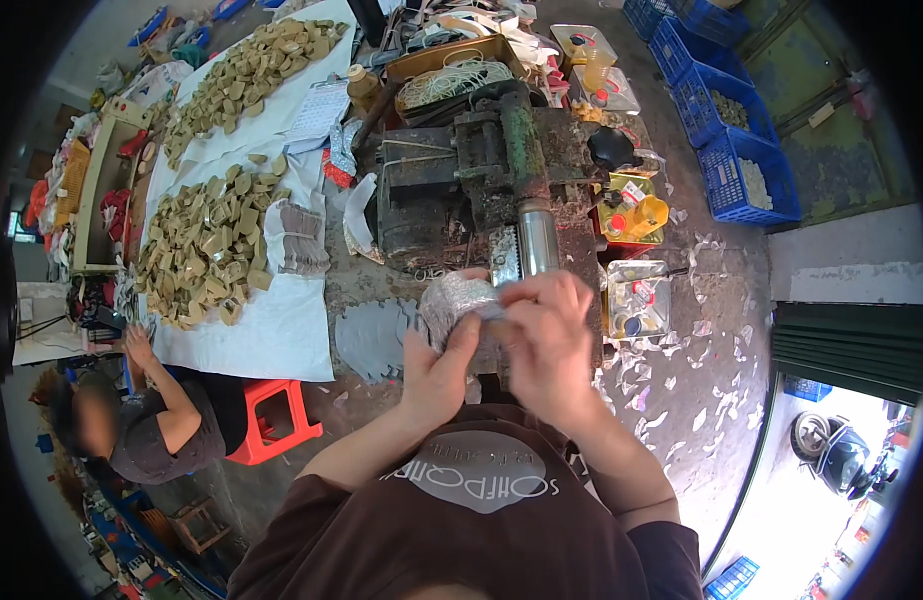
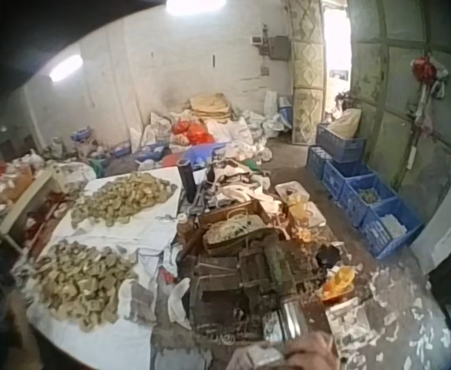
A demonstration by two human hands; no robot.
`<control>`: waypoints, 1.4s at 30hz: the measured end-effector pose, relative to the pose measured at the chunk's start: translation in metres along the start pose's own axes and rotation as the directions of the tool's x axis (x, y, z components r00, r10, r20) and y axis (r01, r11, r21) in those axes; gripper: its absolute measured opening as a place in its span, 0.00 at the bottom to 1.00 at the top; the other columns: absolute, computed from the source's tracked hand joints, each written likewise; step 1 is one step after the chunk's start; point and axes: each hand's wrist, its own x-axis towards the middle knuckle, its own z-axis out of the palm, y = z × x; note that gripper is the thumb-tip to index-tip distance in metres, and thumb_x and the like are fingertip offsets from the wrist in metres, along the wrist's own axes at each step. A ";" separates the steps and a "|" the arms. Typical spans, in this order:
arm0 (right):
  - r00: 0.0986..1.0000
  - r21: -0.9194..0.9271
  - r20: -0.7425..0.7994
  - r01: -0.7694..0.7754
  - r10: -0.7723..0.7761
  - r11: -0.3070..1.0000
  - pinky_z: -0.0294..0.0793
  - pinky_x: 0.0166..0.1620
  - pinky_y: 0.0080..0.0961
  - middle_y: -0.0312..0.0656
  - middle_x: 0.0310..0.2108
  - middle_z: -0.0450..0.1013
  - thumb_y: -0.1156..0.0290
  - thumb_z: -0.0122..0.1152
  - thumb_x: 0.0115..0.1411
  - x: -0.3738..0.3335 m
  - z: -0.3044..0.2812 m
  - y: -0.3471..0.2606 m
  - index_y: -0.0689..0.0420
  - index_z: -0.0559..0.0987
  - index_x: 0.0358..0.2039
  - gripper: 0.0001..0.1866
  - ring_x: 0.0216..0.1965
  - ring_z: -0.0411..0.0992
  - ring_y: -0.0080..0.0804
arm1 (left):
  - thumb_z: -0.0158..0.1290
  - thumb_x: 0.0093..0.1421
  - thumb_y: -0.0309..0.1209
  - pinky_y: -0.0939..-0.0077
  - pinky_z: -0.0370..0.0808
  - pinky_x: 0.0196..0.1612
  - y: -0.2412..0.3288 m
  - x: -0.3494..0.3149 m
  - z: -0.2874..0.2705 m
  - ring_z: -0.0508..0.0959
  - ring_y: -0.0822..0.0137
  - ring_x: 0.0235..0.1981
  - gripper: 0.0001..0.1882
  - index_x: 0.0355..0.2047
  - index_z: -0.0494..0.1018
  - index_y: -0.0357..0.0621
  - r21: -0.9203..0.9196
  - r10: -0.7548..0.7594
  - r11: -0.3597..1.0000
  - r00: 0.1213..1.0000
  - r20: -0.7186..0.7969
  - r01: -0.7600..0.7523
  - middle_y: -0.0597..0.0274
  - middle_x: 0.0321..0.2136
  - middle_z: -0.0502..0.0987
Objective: The person smooths the edges of small, curved shoe parts using a cylindrical metal tool on a workbench. They handle the parts one at a time, rubbing them against the tool, then stack them. Later, they bundle a stack of these parts with a rubber band and place the bundle on a table covered with similar items.
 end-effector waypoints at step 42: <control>0.942 -0.029 0.125 -0.312 0.313 0.950 0.70 0.38 0.24 0.40 0.28 0.72 0.78 0.59 0.54 0.003 -0.050 0.038 0.63 0.75 0.39 0.11 0.30 0.70 0.28 | 0.51 0.46 0.23 0.61 0.66 0.49 -0.043 -0.043 -0.135 0.69 0.52 0.48 0.22 0.45 0.69 0.41 0.888 -0.376 0.459 0.907 0.191 0.003 0.52 0.47 0.66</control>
